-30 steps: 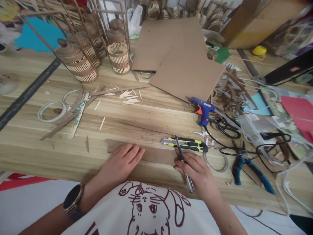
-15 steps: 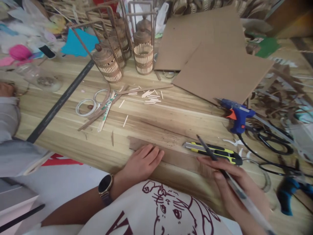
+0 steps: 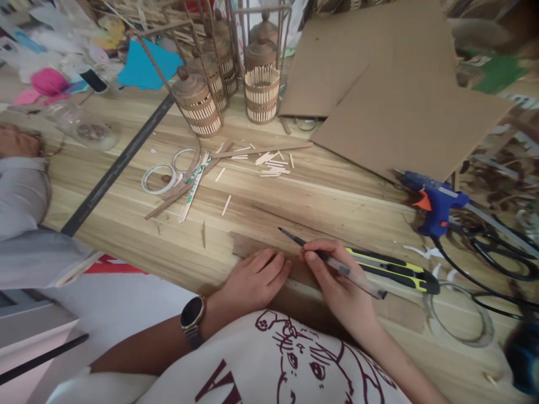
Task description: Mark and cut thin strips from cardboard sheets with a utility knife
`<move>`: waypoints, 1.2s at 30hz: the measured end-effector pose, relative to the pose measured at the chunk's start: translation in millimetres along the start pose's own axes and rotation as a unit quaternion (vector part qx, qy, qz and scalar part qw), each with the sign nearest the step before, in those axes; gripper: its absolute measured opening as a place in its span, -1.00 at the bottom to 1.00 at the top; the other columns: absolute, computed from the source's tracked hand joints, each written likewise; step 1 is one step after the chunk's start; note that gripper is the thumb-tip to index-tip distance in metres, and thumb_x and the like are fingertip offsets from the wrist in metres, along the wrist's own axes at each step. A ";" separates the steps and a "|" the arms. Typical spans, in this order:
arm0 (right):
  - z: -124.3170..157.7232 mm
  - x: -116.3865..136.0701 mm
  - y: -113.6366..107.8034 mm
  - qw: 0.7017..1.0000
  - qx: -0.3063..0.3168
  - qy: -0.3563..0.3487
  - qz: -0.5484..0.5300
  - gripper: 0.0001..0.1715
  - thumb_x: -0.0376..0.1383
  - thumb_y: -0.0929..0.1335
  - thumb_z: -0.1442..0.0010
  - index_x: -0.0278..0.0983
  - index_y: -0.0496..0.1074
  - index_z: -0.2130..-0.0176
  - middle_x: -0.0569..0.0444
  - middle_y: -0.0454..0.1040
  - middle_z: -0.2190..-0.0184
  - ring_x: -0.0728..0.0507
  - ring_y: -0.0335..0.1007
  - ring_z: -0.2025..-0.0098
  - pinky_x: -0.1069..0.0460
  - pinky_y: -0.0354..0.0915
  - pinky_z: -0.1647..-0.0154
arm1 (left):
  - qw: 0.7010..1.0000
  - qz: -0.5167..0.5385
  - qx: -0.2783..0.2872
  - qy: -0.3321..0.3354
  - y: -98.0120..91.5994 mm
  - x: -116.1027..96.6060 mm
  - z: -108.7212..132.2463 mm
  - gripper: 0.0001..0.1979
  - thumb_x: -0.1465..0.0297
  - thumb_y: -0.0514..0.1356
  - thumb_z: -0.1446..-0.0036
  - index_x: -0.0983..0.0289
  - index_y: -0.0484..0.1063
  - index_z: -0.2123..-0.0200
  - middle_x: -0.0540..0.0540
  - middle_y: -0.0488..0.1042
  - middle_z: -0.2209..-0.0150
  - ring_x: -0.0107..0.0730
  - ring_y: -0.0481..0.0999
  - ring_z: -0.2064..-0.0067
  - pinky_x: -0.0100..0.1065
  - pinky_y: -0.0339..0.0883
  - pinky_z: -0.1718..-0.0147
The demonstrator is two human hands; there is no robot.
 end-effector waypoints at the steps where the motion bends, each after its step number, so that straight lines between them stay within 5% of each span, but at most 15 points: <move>1: -0.1 2.7 2.6 0.999 0.021 -0.029 0.022 -0.85 -0.23 0.33 -0.35 -0.18 0.49 0.22 0.08 0.60 0.34 -0.07 0.56 0.31 0.07 0.46 0.32 | 1.000 -0.001 -0.011 0.001 -1.7 -0.1 -0.8 -0.65 0.50 -0.06 -0.42 0.43 0.38 -0.14 0.31 0.51 0.01 -0.14 0.47 -0.05 -0.18 0.45 0.01; 6: 7.5 10.4 5.4 0.972 0.140 -0.163 0.099 -0.88 -0.34 0.33 -0.34 -0.15 0.45 0.14 0.01 0.62 0.17 -0.11 0.57 0.15 0.01 0.47 0.17 | 1.000 -0.004 -0.020 0.000 -3.9 -0.2 -2.9 -0.68 0.49 -0.01 -0.42 0.45 0.40 -0.12 0.31 0.51 0.02 -0.14 0.47 -0.03 -0.21 0.46 0.05; 12: 25.6 -3.2 4.9 0.946 0.161 -0.218 0.177 -0.84 -0.34 0.36 -0.30 -0.17 0.46 0.10 -0.03 0.60 0.05 -0.20 0.49 -0.02 -0.12 0.44 -0.02 | 0.999 -0.020 0.025 0.005 2.5 -0.7 0.1 -0.65 0.48 -0.02 -0.43 0.40 0.37 -0.18 0.32 0.50 -0.04 -0.13 0.43 -0.10 -0.18 0.45 0.00; 36: 29.5 -1.5 9.5 0.930 0.152 -0.239 0.232 -0.85 -0.37 0.31 -0.33 -0.24 0.49 0.16 -0.10 0.57 0.11 -0.22 0.46 0.04 -0.11 0.45 0.03 | 0.998 -0.017 -0.057 -0.014 -13.6 0.4 -6.7 -0.69 0.48 -0.03 -0.44 0.42 0.45 -0.05 0.22 0.53 0.06 -0.18 0.43 0.01 -0.25 0.41 0.06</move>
Point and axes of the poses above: each hand's wrist, its own z-axis away from the middle knuckle, its own y-axis out of the palm, x = y × z, the point moved 6 cm from there along -z, towards the middle knuckle
